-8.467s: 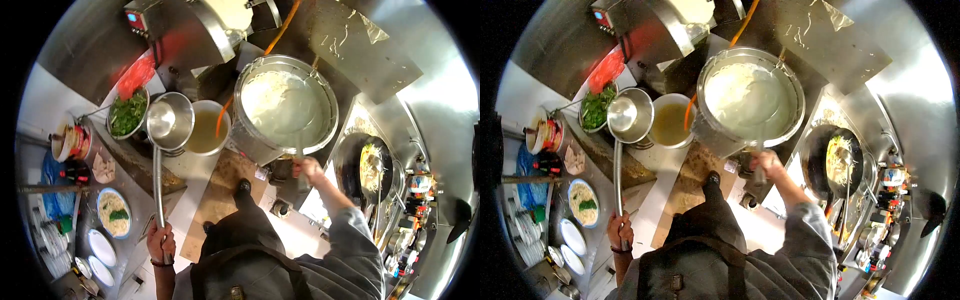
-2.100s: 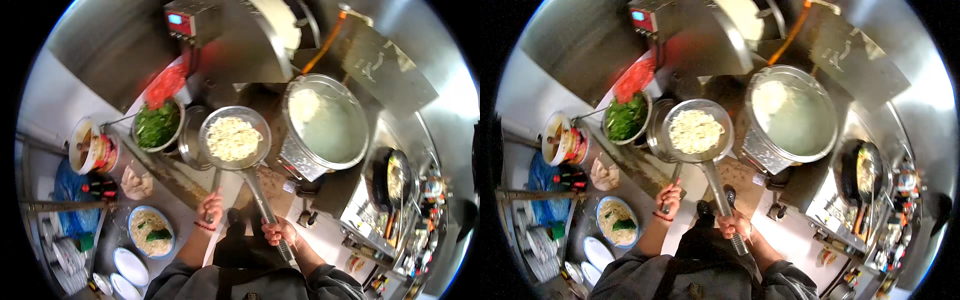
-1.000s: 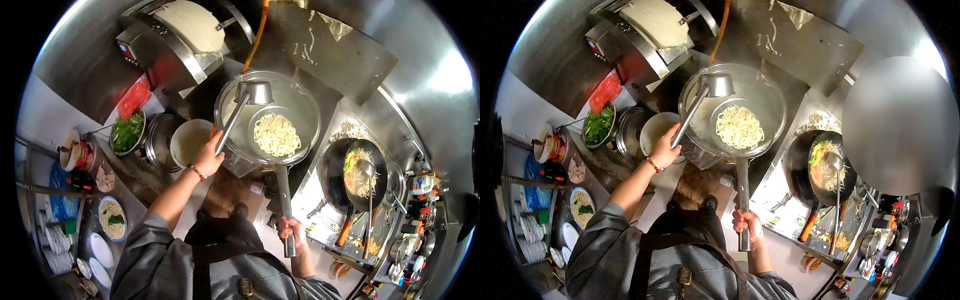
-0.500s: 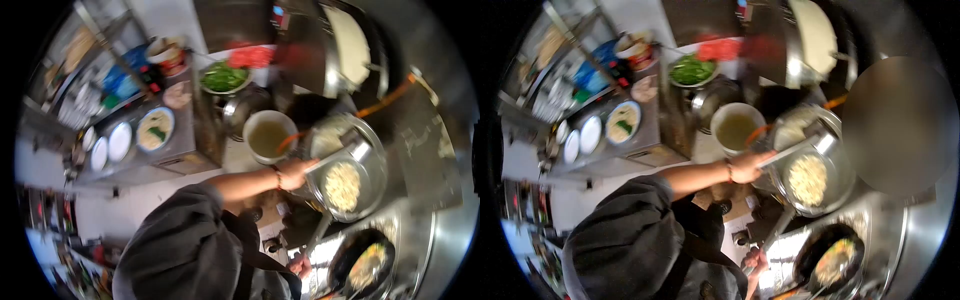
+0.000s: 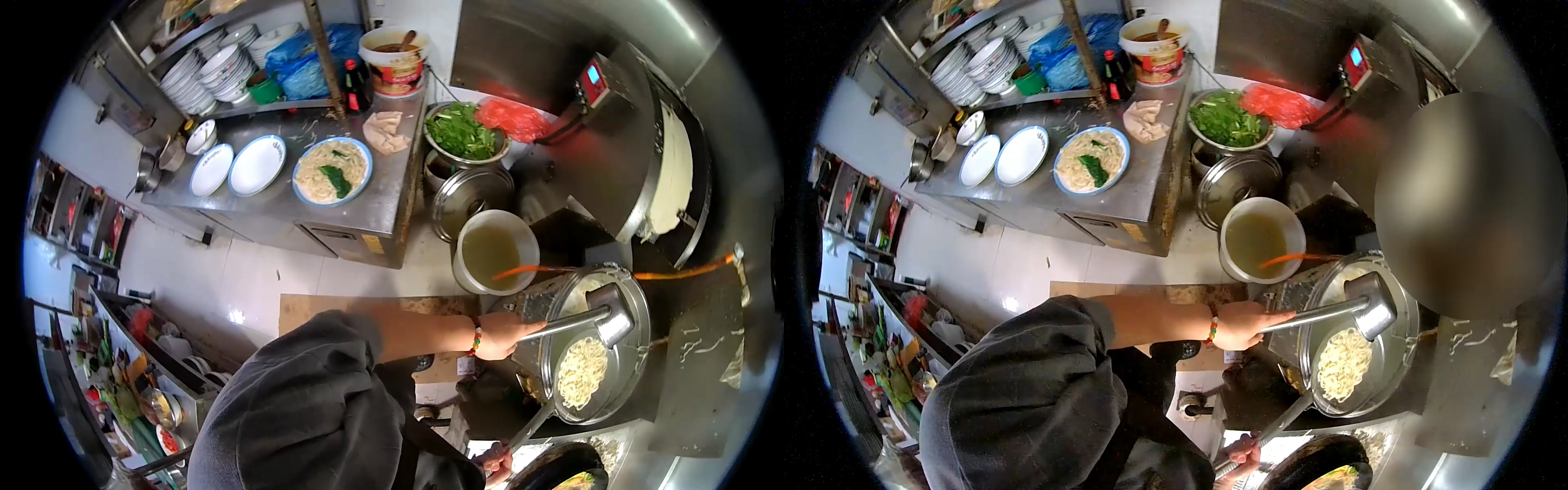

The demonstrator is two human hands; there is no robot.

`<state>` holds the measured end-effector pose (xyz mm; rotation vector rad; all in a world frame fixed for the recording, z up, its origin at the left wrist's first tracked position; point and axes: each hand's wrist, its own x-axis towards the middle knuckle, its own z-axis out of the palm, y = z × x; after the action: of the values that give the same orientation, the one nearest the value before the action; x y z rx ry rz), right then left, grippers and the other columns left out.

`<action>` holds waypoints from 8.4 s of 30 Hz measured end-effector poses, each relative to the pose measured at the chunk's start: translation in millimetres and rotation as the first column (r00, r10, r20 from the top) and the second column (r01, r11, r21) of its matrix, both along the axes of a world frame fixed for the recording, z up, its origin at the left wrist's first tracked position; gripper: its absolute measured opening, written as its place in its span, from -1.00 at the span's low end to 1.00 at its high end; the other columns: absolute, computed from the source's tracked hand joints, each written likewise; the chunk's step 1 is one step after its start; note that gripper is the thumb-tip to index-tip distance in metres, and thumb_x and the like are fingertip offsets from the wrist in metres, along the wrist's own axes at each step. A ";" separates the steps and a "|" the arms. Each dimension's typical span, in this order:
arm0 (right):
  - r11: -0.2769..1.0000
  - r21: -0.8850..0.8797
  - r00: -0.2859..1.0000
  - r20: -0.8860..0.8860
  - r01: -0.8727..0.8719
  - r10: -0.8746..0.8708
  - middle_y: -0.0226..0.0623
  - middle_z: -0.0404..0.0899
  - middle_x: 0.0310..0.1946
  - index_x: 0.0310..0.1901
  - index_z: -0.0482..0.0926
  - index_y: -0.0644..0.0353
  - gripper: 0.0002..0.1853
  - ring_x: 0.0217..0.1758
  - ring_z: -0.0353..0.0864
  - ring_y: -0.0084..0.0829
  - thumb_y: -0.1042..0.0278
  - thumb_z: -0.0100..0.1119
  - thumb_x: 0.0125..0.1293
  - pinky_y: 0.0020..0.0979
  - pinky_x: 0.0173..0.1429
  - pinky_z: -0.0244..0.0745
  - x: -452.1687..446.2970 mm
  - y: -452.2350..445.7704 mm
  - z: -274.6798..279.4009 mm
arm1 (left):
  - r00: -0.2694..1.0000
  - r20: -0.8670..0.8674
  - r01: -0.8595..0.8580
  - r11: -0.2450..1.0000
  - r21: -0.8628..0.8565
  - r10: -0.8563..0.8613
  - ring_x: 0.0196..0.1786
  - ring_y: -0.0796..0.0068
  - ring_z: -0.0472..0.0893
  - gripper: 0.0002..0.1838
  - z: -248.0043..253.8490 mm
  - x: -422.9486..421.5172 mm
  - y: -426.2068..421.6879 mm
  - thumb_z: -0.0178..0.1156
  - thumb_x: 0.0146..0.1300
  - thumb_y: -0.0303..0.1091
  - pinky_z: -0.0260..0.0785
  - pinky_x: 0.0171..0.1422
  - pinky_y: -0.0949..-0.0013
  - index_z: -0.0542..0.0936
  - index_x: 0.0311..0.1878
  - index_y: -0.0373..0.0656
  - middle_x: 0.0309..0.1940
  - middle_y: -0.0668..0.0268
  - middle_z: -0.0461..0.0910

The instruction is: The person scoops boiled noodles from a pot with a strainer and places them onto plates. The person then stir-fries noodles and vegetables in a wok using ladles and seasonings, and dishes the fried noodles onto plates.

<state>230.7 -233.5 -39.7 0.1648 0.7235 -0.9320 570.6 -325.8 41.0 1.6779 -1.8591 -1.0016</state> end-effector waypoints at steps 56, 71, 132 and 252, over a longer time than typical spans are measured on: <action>0.240 -0.432 0.473 -0.586 -0.869 0.658 -0.38 0.40 -0.61 0.00 0.25 0.30 -0.65 -0.68 0.36 -0.57 0.51 0.08 0.20 -0.51 -0.61 0.25 473.1 191.8 155.7 | -0.287 -0.946 -0.872 0.368 0.324 0.153 -0.65 0.76 0.20 -0.70 -53.1 403.1 524.0 -0.08 0.32 -0.49 0.01 -0.71 0.69 0.28 0.10 -0.24 -0.41 0.32 0.36; 0.868 0.097 0.219 -0.949 -0.487 0.229 -0.26 0.34 -0.74 -0.63 0.37 0.39 -0.71 -0.72 0.40 -0.37 0.46 0.04 0.22 -0.34 -0.69 0.29 82.3 -103.6 40.5 | -0.236 -0.838 -0.366 0.754 0.546 0.492 -0.76 0.69 0.22 -0.47 -19.9 209.3 231.0 -0.11 0.24 -0.58 0.09 -0.84 0.63 0.19 0.30 -0.07 -0.36 0.11 0.38; 0.942 -0.104 0.829 0.511 0.320 -0.225 -0.46 0.26 -0.56 -0.23 0.33 0.26 -0.90 -0.67 0.20 -0.69 0.50 -0.01 0.25 -0.59 -0.63 0.17 87.8 -82.1 -12.3 | -0.003 -0.805 0.433 0.727 0.534 0.593 -0.67 0.79 0.25 -0.50 8.1 96.8 -106.7 -0.13 0.27 -0.54 0.14 -0.72 0.71 0.19 0.29 -0.08 -0.39 0.25 0.36; 0.864 -0.088 0.863 -0.163 -0.496 0.478 -0.36 0.24 -0.69 -0.18 0.25 0.17 -0.79 -0.75 0.20 -0.55 0.57 0.02 0.19 -0.46 -0.67 0.21 305.8 -106.3 -119.0 | -0.462 -0.273 0.165 0.384 0.909 0.844 -0.50 0.60 0.30 -0.60 -102.7 276.7 114.8 -0.12 0.35 -0.37 0.26 -0.60 0.59 0.25 0.23 -0.26 -0.21 0.20 0.36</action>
<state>536.6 -339.8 -158.7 -0.1950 0.7815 -0.4990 847.4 -211.0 -61.8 0.8087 0.6912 -1.7220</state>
